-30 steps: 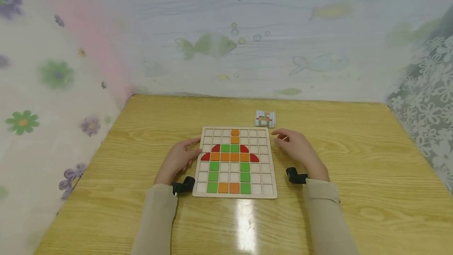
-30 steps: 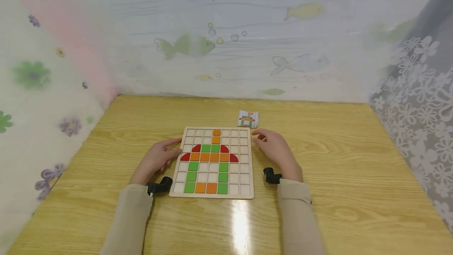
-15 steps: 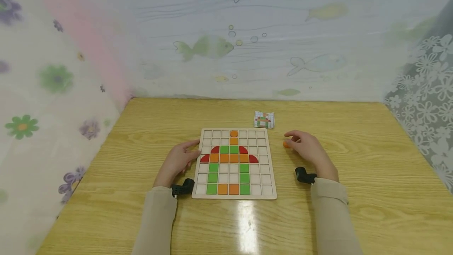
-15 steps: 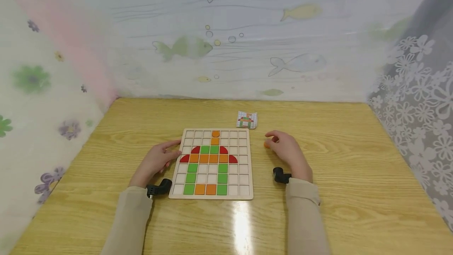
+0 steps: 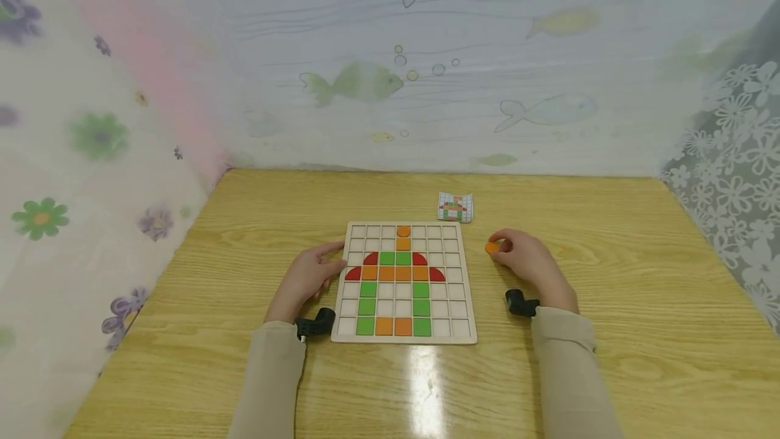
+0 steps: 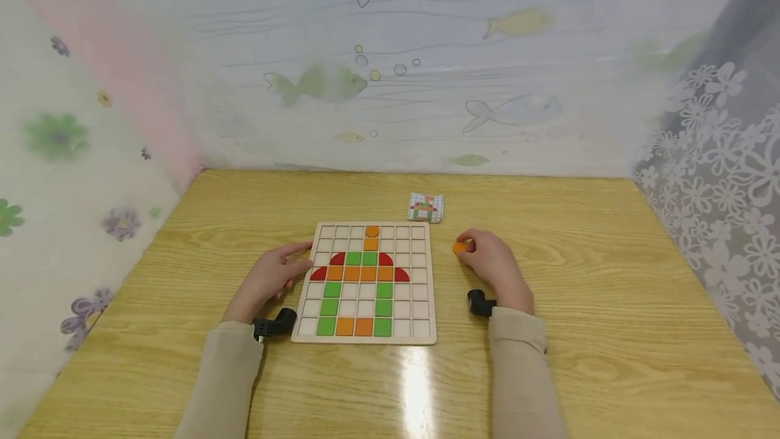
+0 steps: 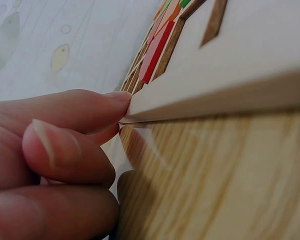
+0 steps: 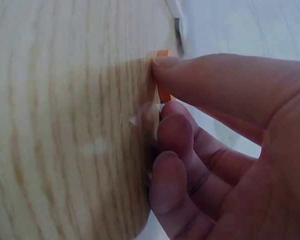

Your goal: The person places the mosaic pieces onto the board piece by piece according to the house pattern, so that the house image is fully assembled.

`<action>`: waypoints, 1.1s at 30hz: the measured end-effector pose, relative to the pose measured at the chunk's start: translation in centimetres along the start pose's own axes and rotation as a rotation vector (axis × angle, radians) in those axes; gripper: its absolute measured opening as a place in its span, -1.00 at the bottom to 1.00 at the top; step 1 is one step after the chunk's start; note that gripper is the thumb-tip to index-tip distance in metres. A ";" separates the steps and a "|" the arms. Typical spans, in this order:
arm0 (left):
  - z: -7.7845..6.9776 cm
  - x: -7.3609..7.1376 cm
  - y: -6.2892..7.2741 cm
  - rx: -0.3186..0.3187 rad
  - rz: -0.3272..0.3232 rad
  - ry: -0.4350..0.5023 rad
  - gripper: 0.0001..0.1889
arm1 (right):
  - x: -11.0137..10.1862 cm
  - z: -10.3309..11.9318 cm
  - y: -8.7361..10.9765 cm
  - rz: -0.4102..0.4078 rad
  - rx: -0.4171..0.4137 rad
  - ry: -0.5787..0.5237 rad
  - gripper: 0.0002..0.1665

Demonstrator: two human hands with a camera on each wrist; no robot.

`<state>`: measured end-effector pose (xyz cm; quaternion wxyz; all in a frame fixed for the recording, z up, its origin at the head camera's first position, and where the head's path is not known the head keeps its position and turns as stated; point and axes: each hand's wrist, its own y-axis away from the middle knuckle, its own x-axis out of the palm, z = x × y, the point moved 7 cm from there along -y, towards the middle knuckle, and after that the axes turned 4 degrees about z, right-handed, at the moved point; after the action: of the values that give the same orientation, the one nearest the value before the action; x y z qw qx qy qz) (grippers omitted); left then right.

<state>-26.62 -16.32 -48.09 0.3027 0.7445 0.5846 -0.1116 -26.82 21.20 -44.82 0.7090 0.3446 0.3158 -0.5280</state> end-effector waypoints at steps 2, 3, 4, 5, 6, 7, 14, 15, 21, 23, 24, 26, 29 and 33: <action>-0.1 0.0 0.1 0.002 0.001 0.002 -0.56 | 0.1 0.0 -0.1 -0.003 0.002 0.004 -0.65; -0.1 0.0 0.1 0.002 0.001 0.004 -0.56 | 0.1 0.0 -0.1 -0.003 0.004 0.005 -0.66; -0.1 0.0 0.1 0.007 0.003 0.004 -0.56 | 0.1 0.0 -0.1 -0.003 0.007 0.005 -0.66; -0.2 0.0 0.1 0.010 0.002 0.003 -0.56 | 0.1 -0.1 -0.1 -0.001 0.009 0.002 -0.67; -0.2 0.0 0.1 0.012 0.004 0.005 -0.56 | 0.1 -0.1 -0.2 0.002 0.011 -0.002 -0.67; -0.2 0.0 0.2 0.013 0.005 0.008 -0.56 | 0.1 -0.1 -0.2 0.005 0.013 -0.008 -0.67; -0.2 0.1 0.2 0.019 0.006 0.022 -0.56 | 0.0 0.0 -0.1 0.021 0.013 -0.061 -0.68; -0.2 0.1 0.2 0.019 0.006 0.023 -0.56 | 0.0 -0.1 -0.1 0.020 0.015 -0.069 -0.68; -0.3 0.0 0.4 0.028 0.011 0.022 -0.55 | 0.1 -0.3 0.1 0.001 0.022 -0.105 -0.70; -0.4 0.0 0.4 0.030 0.011 0.024 -0.55 | 0.1 -0.2 0.1 -0.002 0.021 -0.103 -0.70; -0.4 0.0 0.4 0.029 0.011 0.025 -0.55 | 0.1 -0.2 0.0 -0.002 0.021 -0.098 -0.70; -0.4 0.0 0.4 0.029 0.011 0.025 -0.55 | 0.1 -0.2 0.0 -0.001 0.021 -0.081 -0.69; -0.4 0.1 0.4 0.029 0.011 0.024 -0.56 | 0.2 -0.2 0.0 0.003 0.019 -0.061 -0.68; -0.4 0.1 0.4 0.034 0.009 0.018 -0.56 | 0.2 -0.3 -0.1 0.000 0.019 -0.058 -0.67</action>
<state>-26.33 -16.08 -47.68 0.2851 0.7532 0.5818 -0.1135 -26.88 21.28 -45.15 0.7145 0.3362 0.2902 -0.5406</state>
